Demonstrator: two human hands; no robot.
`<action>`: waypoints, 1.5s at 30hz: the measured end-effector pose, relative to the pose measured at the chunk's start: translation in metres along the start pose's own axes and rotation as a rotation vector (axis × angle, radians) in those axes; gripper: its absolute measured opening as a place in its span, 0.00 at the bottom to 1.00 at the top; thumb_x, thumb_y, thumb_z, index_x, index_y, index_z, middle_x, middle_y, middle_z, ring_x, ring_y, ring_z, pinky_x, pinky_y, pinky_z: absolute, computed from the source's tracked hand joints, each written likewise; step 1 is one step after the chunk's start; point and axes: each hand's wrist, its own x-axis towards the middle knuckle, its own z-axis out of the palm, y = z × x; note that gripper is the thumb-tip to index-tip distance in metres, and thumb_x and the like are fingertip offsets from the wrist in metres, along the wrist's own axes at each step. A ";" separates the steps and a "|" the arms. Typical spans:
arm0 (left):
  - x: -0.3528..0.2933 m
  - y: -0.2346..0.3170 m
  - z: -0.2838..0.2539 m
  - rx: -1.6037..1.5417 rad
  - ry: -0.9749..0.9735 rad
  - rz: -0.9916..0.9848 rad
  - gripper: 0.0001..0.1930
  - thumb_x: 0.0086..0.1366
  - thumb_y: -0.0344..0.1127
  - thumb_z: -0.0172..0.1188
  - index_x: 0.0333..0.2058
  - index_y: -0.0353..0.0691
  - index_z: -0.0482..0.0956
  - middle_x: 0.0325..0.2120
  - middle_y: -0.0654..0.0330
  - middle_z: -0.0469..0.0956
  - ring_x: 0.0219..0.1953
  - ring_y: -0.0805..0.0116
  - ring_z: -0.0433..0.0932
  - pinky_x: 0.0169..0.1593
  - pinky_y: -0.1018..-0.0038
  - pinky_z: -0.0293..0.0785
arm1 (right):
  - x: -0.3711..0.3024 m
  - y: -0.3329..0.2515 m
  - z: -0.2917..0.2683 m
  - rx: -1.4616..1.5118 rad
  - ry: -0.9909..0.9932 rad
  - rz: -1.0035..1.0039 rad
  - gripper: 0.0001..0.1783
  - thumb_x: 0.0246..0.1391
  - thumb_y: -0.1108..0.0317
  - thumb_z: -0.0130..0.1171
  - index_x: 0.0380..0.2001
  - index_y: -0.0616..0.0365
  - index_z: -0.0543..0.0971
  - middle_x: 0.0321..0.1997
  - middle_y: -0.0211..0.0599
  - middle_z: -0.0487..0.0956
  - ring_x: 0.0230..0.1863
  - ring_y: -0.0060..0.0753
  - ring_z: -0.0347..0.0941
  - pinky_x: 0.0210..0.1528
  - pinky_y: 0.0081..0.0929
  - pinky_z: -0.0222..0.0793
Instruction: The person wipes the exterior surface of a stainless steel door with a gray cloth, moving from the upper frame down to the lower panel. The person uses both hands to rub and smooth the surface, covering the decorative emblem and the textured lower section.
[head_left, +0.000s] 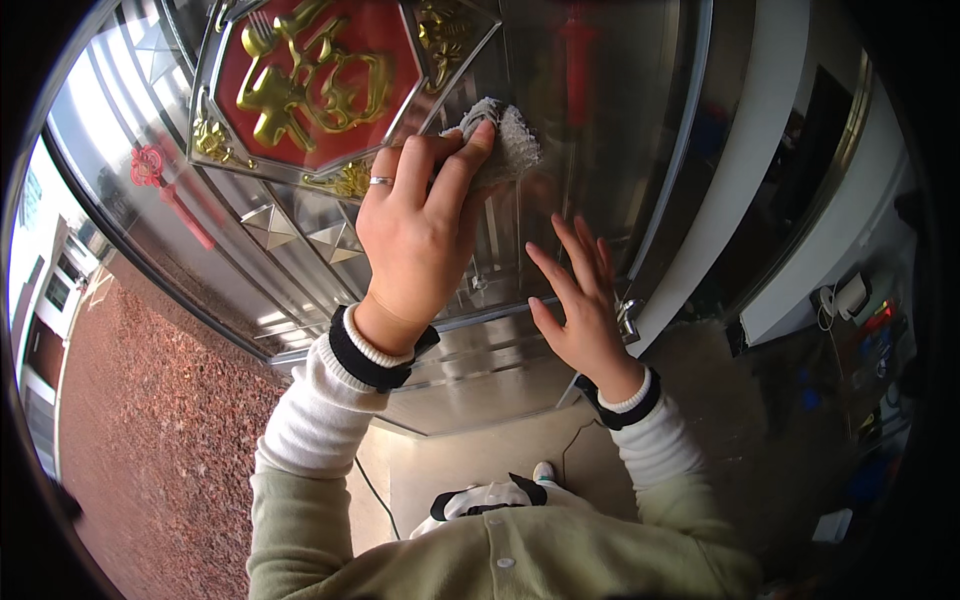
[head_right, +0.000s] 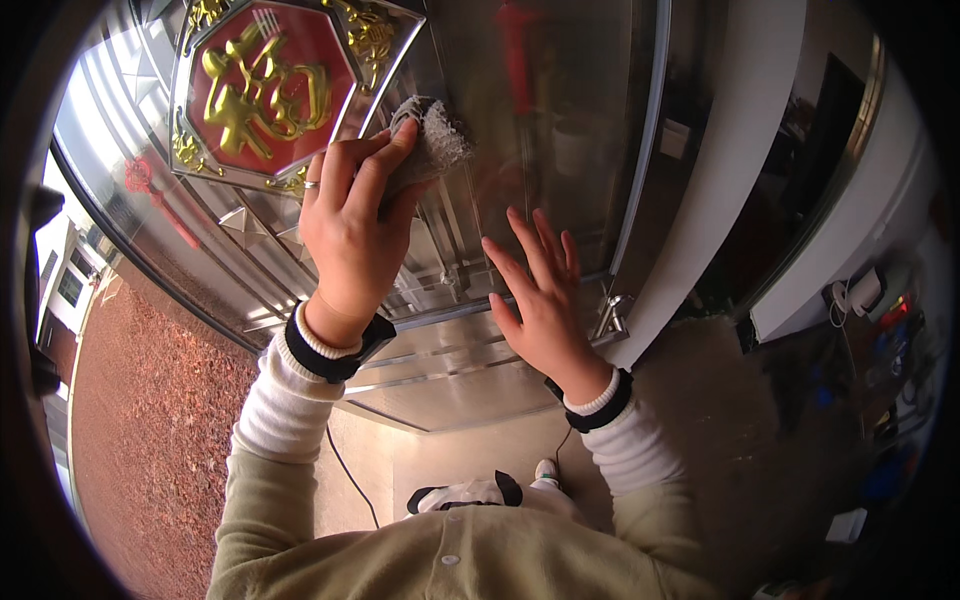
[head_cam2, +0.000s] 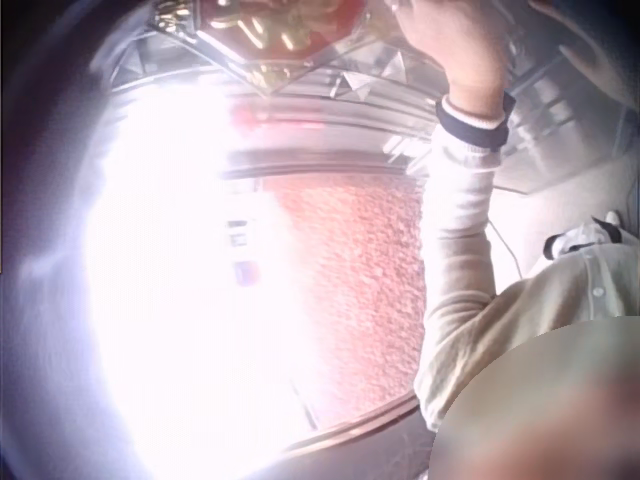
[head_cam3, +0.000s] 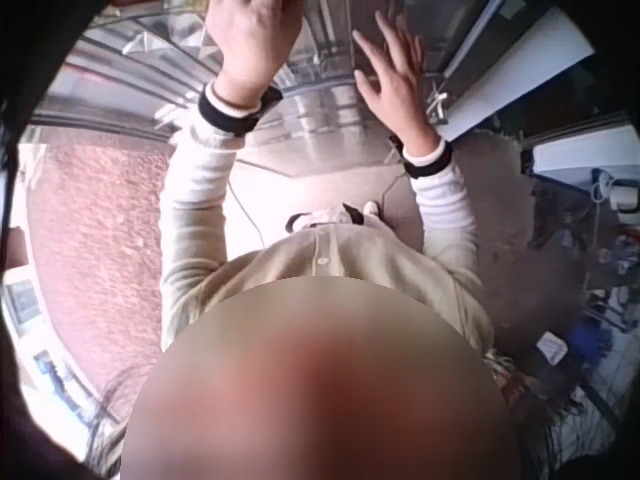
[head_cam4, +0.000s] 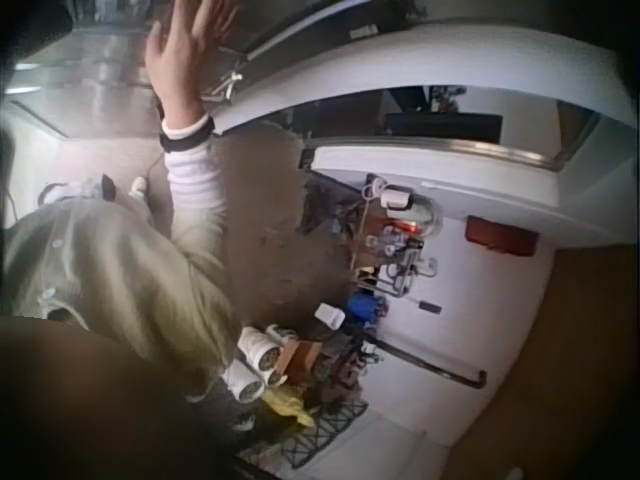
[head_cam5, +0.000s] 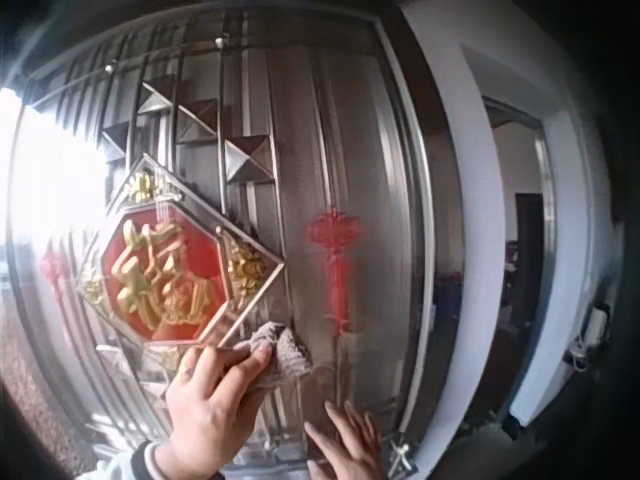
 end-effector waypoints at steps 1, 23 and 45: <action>-0.002 0.002 0.002 -0.006 -0.001 0.014 0.27 0.51 0.33 0.74 0.53 0.47 0.86 0.40 0.64 0.80 0.38 0.61 0.78 0.39 0.69 0.78 | -0.001 0.001 -0.001 -0.008 0.002 0.006 0.39 0.51 0.73 0.68 0.69 0.48 0.74 0.81 0.44 0.58 0.81 0.56 0.51 0.79 0.61 0.42; 0.054 -0.032 -0.027 0.081 0.063 0.021 0.27 0.51 0.31 0.78 0.52 0.48 0.86 0.38 0.61 0.79 0.39 0.56 0.80 0.42 0.64 0.78 | -0.003 0.018 -0.001 -0.010 0.026 0.050 0.44 0.53 0.72 0.67 0.74 0.44 0.68 0.85 0.43 0.49 0.84 0.62 0.43 0.79 0.61 0.43; 0.077 0.028 0.031 0.055 -0.077 0.135 0.28 0.49 0.29 0.75 0.53 0.48 0.86 0.40 0.62 0.79 0.41 0.57 0.79 0.42 0.64 0.79 | 0.002 0.048 -0.042 0.048 0.076 -0.030 0.40 0.55 0.73 0.65 0.72 0.49 0.70 0.82 0.45 0.57 0.82 0.53 0.52 0.79 0.56 0.43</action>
